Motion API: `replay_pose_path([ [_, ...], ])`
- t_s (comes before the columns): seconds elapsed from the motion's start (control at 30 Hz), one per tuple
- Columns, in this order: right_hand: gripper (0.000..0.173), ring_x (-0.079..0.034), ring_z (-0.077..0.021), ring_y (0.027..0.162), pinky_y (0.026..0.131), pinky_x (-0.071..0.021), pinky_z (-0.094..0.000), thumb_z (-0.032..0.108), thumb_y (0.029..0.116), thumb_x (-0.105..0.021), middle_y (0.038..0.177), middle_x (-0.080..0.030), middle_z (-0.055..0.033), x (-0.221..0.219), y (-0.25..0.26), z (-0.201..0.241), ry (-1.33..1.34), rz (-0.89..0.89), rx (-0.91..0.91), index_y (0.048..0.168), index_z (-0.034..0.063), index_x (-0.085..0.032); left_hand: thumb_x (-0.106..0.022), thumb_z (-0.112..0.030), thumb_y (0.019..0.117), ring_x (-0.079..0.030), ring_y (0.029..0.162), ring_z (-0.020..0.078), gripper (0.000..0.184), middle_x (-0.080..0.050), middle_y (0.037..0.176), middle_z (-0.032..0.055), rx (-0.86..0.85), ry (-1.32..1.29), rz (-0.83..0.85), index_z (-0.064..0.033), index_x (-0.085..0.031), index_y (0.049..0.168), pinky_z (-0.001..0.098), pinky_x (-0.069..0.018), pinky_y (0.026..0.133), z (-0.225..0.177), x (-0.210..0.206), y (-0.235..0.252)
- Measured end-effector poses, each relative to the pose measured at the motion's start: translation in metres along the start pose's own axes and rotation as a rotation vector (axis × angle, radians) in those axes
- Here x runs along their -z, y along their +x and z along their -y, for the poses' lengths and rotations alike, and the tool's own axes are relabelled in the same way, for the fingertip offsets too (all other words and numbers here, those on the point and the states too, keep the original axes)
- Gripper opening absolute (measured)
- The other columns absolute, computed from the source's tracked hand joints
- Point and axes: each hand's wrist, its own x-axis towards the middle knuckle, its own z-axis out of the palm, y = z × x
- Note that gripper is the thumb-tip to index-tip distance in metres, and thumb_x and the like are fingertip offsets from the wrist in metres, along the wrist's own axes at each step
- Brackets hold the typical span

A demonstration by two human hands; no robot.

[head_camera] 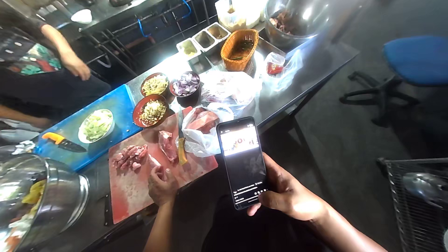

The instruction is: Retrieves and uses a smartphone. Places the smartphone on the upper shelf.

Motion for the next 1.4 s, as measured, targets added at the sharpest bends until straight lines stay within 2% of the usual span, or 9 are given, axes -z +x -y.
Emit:
replay_pose_path([
  [0.37, 0.07, -0.069, -0.0288, 0.114, 0.081, -0.0661, -0.0456, -0.011, 0.09, -0.058, 0.135, -0.061, -0.0119, 0.001, -0.001, -0.001, -0.011, 0.0, 0.004, 0.149, 0.0186, -0.035, -0.05, -0.038, 0.0972, -0.068, 0.104, 0.0416, 0.055, -0.068, 0.116, 0.0248, -0.016, -0.007, 0.002, 0.0019, -0.059, 0.134, 0.0612, -0.0527, 0.088, 0.001, 0.001, 0.0],
  [0.67, 0.071, -0.068, -0.0296, 0.117, 0.082, -0.0658, -0.0466, -0.012, 0.0889, -0.057, 0.136, -0.06, -0.0123, 0.004, -0.001, 0.001, 0.007, -0.004, 0.007, 0.149, 0.0177, -0.034, -0.054, -0.033, 0.0987, -0.068, 0.101, 0.0432, 0.052, -0.068, 0.115, 0.0266, -0.011, 0.008, 0.002, 0.0037, -0.057, 0.136, 0.0632, -0.0532, 0.086, -0.005, 0.003, -0.001],
  [0.93, 0.072, -0.068, -0.0308, 0.117, 0.082, -0.0657, -0.0471, -0.012, 0.0895, -0.057, 0.137, -0.059, -0.0135, 0.005, -0.001, 0.003, 0.003, 0.001, 0.011, 0.151, 0.0166, -0.033, -0.055, -0.031, 0.0989, -0.069, 0.097, 0.0416, 0.052, -0.069, 0.112, 0.0246, 0.003, 0.029, 0.001, 0.0037, -0.056, 0.138, 0.0619, -0.0539, 0.084, -0.004, 0.002, -0.001],
  [1.2, 0.069, -0.067, -0.0306, 0.119, 0.083, -0.0655, -0.0473, -0.008, 0.0906, -0.061, 0.137, -0.059, -0.0125, 0.004, -0.001, 0.007, 0.004, 0.005, 0.011, 0.149, 0.016, -0.033, -0.055, -0.033, 0.0987, -0.069, 0.1, 0.041, 0.053, -0.069, 0.115, 0.0245, 0.003, 0.023, 0.008, 0.0032, -0.056, 0.138, 0.062, -0.0537, 0.086, -0.007, 0.004, -0.001],
  [1.4, 0.071, -0.066, -0.0303, 0.12, 0.084, -0.0654, -0.0472, -0.011, 0.0894, -0.059, 0.138, -0.059, -0.0128, 0.004, -0.001, 0.009, -0.009, 0.007, 0.011, 0.15, 0.0154, -0.032, -0.053, -0.034, 0.0981, -0.068, 0.101, 0.0437, 0.056, -0.068, 0.115, 0.0264, -0.024, 0.021, 0.004, 0.0046, -0.055, 0.138, 0.064, -0.053, 0.085, -0.005, 0.004, -0.002],
])
